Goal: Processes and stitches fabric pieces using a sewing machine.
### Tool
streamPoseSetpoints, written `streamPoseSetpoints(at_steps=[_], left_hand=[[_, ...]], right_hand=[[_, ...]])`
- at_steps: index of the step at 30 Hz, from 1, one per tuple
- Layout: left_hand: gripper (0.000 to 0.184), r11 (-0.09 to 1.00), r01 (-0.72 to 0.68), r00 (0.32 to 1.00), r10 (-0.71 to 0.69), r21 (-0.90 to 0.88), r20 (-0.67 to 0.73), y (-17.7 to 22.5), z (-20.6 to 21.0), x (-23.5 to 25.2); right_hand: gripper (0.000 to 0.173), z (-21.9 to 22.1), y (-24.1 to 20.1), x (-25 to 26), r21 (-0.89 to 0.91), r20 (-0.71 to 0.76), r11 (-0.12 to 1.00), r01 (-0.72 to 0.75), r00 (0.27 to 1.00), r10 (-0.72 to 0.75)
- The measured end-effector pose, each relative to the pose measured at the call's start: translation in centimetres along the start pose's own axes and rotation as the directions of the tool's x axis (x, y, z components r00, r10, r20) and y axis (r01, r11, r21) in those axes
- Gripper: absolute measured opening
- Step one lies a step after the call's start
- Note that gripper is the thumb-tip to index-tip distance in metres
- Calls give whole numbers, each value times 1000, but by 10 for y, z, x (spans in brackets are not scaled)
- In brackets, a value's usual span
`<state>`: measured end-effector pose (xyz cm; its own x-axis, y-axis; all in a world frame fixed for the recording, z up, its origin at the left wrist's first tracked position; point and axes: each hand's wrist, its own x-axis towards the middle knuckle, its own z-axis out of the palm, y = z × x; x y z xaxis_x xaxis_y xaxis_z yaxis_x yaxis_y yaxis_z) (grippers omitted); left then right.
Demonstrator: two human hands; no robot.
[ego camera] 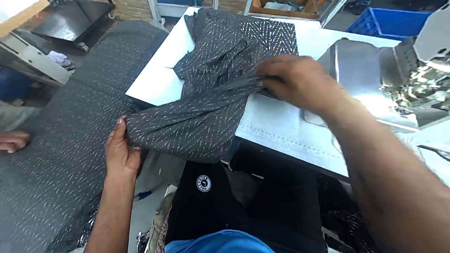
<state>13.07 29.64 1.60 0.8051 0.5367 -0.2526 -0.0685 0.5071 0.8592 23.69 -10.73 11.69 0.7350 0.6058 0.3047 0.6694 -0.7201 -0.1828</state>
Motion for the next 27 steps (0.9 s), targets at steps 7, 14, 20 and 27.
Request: streamPoseSetpoints(at_steps=[7, 14, 20, 27], left_hand=[[22, 999, -32, 998, 32, 9, 51, 14, 3, -1], [24, 999, 5, 996, -2, -38, 86, 24, 3, -3], [26, 1000, 8, 996, -6, -24, 94, 32, 2, -11], [17, 944, -201, 927, 98, 260, 361, 70, -8, -56]], right_hand=[[25, -39, -3, 2, 498, 43, 853, -153, 987, 152], [27, -48, -10, 4, 705, 157, 630, -326, 938, 310], [29, -53, -14, -5, 717, 114, 645, -263, 958, 264], [30, -59, -29, -34, 620, -24, 784, -29, 998, 56]])
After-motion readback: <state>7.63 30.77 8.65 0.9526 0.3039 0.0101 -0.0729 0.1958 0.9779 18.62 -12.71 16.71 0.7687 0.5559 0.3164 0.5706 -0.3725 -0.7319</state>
